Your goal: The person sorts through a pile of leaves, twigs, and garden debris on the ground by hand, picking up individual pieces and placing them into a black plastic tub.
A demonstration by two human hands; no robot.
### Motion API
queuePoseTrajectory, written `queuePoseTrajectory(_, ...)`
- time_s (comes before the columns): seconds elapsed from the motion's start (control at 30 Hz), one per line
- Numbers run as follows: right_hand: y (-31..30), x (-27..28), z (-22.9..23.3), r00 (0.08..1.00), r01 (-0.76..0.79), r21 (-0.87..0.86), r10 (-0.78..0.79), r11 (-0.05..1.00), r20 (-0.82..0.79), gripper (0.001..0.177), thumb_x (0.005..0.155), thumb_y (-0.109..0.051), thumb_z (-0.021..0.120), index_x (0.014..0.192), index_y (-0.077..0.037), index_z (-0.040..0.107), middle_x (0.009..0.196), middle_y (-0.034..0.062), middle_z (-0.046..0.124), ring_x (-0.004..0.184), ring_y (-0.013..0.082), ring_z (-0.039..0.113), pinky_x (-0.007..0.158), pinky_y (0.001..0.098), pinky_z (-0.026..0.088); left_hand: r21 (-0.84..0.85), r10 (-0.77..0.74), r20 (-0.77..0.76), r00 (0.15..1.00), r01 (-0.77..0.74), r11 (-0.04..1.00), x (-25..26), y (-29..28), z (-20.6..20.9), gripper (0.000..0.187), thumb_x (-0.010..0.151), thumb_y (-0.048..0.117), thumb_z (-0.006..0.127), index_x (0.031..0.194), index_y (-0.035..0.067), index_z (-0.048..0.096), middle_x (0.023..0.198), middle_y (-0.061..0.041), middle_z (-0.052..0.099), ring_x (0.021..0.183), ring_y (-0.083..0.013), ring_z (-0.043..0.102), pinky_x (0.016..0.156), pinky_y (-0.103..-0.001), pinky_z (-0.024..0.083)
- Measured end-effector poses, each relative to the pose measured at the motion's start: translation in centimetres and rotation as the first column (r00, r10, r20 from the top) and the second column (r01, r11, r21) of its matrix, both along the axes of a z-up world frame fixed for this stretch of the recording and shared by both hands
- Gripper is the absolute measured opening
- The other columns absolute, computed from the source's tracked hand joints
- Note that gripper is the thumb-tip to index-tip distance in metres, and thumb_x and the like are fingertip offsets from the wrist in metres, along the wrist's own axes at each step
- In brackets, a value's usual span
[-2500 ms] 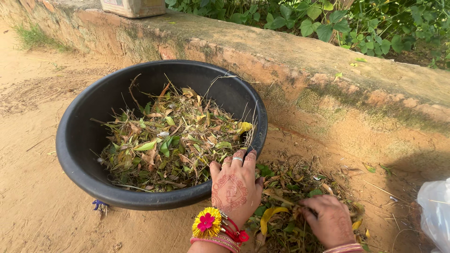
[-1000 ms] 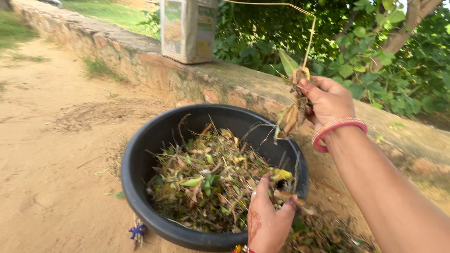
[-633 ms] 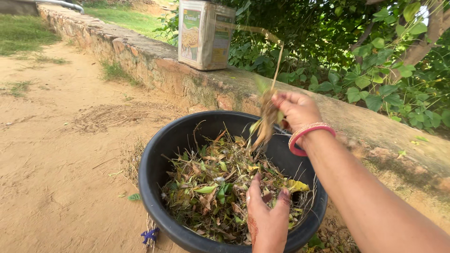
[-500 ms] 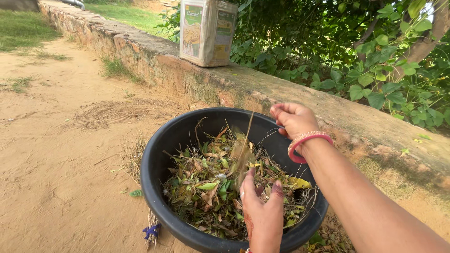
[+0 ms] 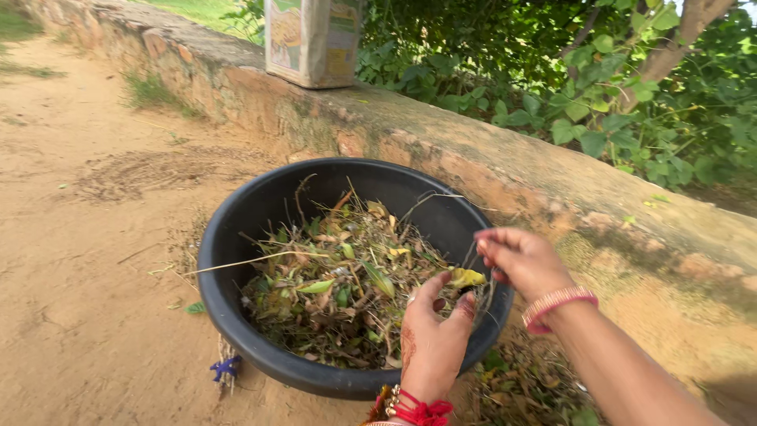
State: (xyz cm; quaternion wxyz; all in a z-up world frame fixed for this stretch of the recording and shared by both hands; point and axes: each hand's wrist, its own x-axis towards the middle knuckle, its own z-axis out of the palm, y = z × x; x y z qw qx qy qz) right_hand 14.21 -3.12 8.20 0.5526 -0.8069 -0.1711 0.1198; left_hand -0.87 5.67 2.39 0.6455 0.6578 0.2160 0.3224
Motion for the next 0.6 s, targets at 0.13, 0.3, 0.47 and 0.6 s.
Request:
queuePoseTrajectory(0.13, -7.1, -0.9, -4.0, 1.0, -0.025, -0.079, 0.023, 0.997, -0.021, 0.027, 0.091, -0.017, 0.068, 0.116, -0.008, 0.075, 0.094, -0.0034, 0.075, 0.078, 0.0055, 0.064, 0.069, 0.0275, 0.054, 0.204, -0.107, -0.093, 0.99, 0.124, 0.971, -0.5, -2.3, 0.0, 0.044, 0.082, 0.027, 0.077, 0.123, 0.011, 0.071, 0.103, -0.013, 0.072, 0.092, -0.0269, 0.069, 0.083, -0.038, 0.054)
queuePoseTrajectory(0.3, -16.2, -2.3, -10.6, 0.999, -0.024, -0.187, 0.015, 0.982, -0.052, 0.027, 0.093, -0.018, 0.071, 0.116, -0.005, 0.076, 0.092, 0.0, 0.079, 0.072, 0.0113, 0.062, 0.067, 0.0298, 0.053, 0.33, -0.274, 0.042, 0.961, 0.245, 0.911, -1.3, -6.6, -2.2, 0.035, 0.083, 0.021, 0.076, 0.115, 0.009, 0.074, 0.104, -0.013, 0.074, 0.096, -0.0291, 0.071, 0.084, -0.039, 0.055)
queuePoseTrajectory(0.47, -24.8, -1.9, -17.0, 0.996, 0.007, -0.208, -0.025, 0.978, -0.085, 0.027, 0.089, -0.012, 0.072, 0.115, -0.006, 0.073, 0.089, 0.0024, 0.077, 0.073, 0.0122, 0.063, 0.067, 0.0295, 0.055, 0.506, -0.495, 0.024, 0.868, 0.417, 0.755, -2.3, -9.1, -5.2, 0.03, 0.085, 0.02, 0.076, 0.112, 0.006, 0.074, 0.108, -0.017, 0.073, 0.105, -0.0355, 0.07, 0.09, -0.042, 0.054)
queuePoseTrajectory(0.6, -29.9, -1.8, -21.5, 0.989, 0.077, -0.296, -0.111, 0.952, -0.1, 0.023, 0.092, -0.014, 0.076, 0.114, -0.008, 0.074, 0.091, 0.0028, 0.079, 0.083, 0.0102, 0.069, 0.075, 0.0281, 0.057, 0.518, -0.554, -0.238, 0.798, 0.587, 0.622, -2.0, -9.6, -7.0, 0.034, 0.085, 0.026, 0.076, 0.114, 0.009, 0.073, 0.109, -0.018, 0.071, 0.107, -0.0367, 0.067, 0.093, -0.045, 0.052)
